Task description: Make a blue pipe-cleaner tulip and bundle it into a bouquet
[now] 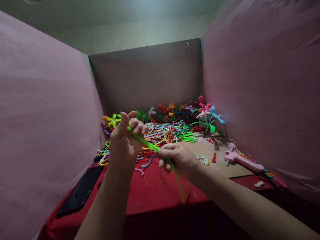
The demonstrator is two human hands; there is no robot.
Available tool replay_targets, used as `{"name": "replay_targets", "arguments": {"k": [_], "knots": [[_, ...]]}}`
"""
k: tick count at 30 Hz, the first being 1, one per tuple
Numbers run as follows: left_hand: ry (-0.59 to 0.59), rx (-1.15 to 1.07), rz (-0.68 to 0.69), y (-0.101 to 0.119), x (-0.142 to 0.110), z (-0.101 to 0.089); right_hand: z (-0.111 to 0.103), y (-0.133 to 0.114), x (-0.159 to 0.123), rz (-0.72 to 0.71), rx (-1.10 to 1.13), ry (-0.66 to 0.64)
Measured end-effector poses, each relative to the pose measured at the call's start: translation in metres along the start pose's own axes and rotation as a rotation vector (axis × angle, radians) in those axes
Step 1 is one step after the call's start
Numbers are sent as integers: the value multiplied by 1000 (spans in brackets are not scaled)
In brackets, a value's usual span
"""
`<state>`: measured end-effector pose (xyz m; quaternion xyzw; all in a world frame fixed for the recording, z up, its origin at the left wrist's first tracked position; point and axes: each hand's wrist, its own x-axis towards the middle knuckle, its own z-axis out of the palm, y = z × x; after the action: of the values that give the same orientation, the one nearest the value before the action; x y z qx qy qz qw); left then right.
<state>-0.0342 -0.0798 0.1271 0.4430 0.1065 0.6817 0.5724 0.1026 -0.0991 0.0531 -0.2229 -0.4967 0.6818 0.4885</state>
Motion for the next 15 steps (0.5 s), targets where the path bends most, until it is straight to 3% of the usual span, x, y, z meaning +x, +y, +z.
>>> {"name": "replay_targets", "arguments": {"k": [6, 11, 15], "knots": [[-221, 405, -426, -40, 4, -40, -23, -6, 22, 23, 133, 70], [-211, 582, -420, -60, 13, -50, -41, -1, 37, 184, 331, 64], [-221, 621, -399, -66, 20, -48, -54, 5, 44, 213, 405, 33]]}}
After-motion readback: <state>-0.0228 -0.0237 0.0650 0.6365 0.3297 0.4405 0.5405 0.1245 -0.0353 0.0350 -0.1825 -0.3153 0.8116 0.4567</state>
